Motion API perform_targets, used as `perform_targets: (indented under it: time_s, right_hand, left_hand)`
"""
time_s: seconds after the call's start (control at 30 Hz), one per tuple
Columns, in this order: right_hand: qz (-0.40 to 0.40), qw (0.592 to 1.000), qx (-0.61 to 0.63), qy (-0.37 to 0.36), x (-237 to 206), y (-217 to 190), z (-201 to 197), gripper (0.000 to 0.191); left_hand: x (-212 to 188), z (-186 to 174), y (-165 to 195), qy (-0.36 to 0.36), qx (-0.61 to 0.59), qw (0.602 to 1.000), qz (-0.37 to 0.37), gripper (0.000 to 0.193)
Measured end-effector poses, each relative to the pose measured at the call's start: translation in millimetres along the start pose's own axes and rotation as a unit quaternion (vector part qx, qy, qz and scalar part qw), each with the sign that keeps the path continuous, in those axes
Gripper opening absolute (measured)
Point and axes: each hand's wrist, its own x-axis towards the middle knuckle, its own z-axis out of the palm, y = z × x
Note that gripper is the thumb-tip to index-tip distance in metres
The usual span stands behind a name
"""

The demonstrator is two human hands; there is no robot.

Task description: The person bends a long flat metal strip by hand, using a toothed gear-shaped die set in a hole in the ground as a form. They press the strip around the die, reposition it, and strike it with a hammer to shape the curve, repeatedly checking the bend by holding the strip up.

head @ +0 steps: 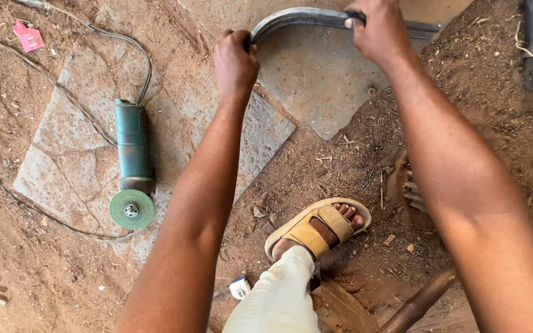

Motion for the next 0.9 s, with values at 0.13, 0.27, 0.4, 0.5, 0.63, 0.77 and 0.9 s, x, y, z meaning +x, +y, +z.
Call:
perform_targets:
  time_s: [0.13,0.27,0.4,0.5,0.63,0.77,0.9]
  right_hand:
    - [-0.017,0.998,-0.038,0.051,-7.9,-2.7,1.4,0.010]
    - [0.003,0.996,-0.085,0.039,-12.4,-4.2,5.9,0.002]
    - [-0.092,0.981,-0.139,0.096,-15.0,-5.1,11.0,0.013]
    - [-0.098,0.975,-0.185,0.076,-16.2,-6.0,11.3,0.008]
    - [-0.106,0.970,-0.209,0.068,-16.1,-7.4,9.3,0.013]
    - [-0.099,0.969,-0.220,0.046,-13.0,-7.7,11.6,0.009]
    - [-0.079,0.975,-0.201,0.051,-11.8,-1.3,11.3,0.008]
  left_hand:
    - [1.2,2.9,-5.4,0.035,-0.019,0.998,0.041,0.015]
    - [1.3,2.3,-4.0,0.036,-0.029,0.999,0.000,0.013]
    - [-5.4,-4.8,-3.2,0.027,-0.046,0.999,-0.012,0.014]
    - [-11.8,-10.5,-2.0,0.073,-0.050,0.996,0.019,0.012]
    - [-15.9,-11.3,-0.3,0.056,-0.081,0.995,-0.015,0.013]
    - [-20.2,-3.7,-6.7,0.096,-0.054,0.994,0.004,0.014]
    - [-19.6,6.5,-19.9,0.070,-0.079,0.994,-0.021,0.012]
